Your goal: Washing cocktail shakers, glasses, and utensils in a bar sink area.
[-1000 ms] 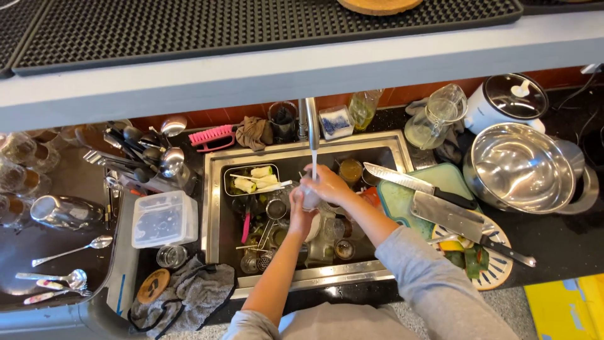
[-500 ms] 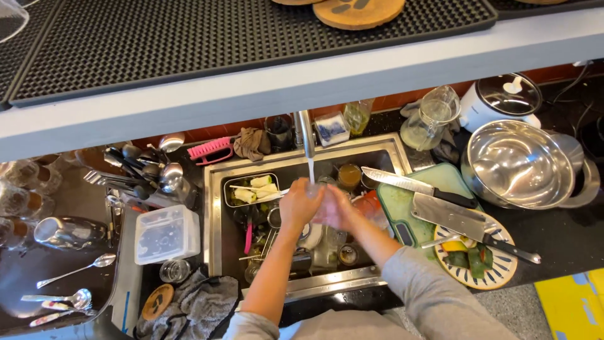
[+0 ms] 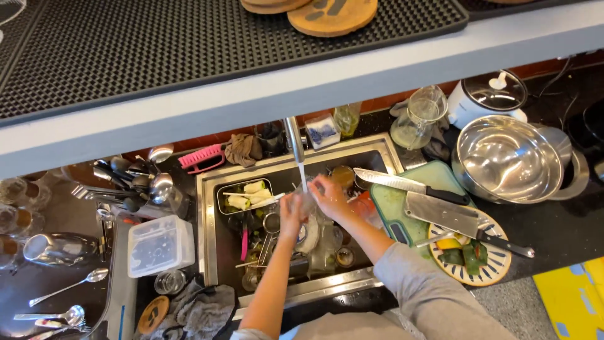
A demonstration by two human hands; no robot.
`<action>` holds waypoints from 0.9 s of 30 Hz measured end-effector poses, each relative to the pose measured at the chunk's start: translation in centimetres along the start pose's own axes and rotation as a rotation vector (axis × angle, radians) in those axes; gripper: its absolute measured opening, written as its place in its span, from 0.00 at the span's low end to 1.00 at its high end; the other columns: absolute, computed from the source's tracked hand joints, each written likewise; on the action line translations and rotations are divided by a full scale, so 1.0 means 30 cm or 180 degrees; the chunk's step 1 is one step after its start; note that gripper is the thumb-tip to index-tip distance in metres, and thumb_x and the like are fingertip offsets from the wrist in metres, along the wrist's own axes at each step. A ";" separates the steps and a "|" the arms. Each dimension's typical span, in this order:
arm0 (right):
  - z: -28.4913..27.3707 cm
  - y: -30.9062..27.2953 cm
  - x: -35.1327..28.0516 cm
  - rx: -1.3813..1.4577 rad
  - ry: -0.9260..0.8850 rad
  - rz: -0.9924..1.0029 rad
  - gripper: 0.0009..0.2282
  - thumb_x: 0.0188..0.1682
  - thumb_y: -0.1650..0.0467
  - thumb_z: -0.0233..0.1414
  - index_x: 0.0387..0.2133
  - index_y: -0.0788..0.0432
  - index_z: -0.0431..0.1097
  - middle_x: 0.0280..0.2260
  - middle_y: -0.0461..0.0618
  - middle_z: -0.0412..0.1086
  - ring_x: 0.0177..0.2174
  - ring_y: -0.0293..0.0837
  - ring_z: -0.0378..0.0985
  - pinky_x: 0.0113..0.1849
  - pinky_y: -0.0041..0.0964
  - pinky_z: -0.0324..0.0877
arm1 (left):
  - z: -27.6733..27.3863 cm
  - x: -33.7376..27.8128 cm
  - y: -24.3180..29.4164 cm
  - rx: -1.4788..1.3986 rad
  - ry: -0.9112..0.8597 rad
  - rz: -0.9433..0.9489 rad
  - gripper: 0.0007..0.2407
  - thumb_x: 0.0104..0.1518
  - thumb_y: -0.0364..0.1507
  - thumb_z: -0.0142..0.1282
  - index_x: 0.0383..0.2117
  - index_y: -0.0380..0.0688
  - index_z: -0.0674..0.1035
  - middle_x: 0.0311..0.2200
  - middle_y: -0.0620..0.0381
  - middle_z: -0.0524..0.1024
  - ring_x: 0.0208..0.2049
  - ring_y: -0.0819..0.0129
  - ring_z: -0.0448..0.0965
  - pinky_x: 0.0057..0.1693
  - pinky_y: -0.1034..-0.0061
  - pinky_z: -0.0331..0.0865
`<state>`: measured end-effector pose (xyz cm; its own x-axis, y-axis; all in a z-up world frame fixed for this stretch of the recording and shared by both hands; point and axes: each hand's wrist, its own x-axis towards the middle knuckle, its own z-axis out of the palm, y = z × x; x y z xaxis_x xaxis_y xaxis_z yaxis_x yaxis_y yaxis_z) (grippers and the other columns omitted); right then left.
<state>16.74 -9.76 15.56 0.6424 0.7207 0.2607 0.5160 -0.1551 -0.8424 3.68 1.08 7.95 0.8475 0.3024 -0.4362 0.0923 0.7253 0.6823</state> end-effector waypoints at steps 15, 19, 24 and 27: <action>0.093 -0.016 0.097 0.1939 -0.3213 0.1556 0.21 0.55 0.55 0.42 0.50 0.54 0.72 0.42 0.49 0.78 0.42 0.42 0.83 0.48 0.38 0.77 | 0.039 -0.167 0.087 0.1165 0.0810 0.1201 0.25 0.49 0.57 0.52 0.50 0.62 0.67 0.34 0.64 0.81 0.25 0.75 0.78 0.26 0.79 0.61; 0.099 -0.065 0.033 0.0197 -0.2332 0.0946 0.19 0.56 0.56 0.45 0.42 0.56 0.76 0.31 0.53 0.79 0.30 0.46 0.83 0.36 0.41 0.78 | -0.163 -0.006 -0.057 -0.0237 0.0484 -0.0133 0.22 0.50 0.54 0.54 0.44 0.58 0.72 0.25 0.59 0.75 0.17 0.73 0.67 0.22 0.80 0.57; 0.092 0.034 0.050 0.0798 -0.1620 0.0861 0.17 0.55 0.57 0.47 0.32 0.55 0.77 0.23 0.51 0.78 0.22 0.47 0.80 0.28 0.43 0.76 | -0.063 -0.034 -0.016 -0.0762 0.0275 0.0351 0.26 0.60 0.55 0.58 0.43 0.43 0.73 0.23 0.58 0.73 0.18 0.71 0.70 0.22 0.79 0.62; 0.261 0.360 -0.097 0.2680 -0.0870 0.2363 0.18 0.57 0.56 0.48 0.31 0.57 0.74 0.21 0.49 0.74 0.21 0.44 0.77 0.26 0.40 0.71 | 0.121 -0.197 0.097 0.2566 0.0945 0.3382 0.25 0.65 0.47 0.62 0.54 0.40 0.71 0.44 0.48 0.75 0.44 0.51 0.77 0.47 0.58 0.73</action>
<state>16.02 -8.25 2.01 0.4323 0.7788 -0.4546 -0.5446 -0.1763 -0.8199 0.83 -0.84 14.63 0.5668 0.6770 0.4695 -0.1643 -0.4655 0.8697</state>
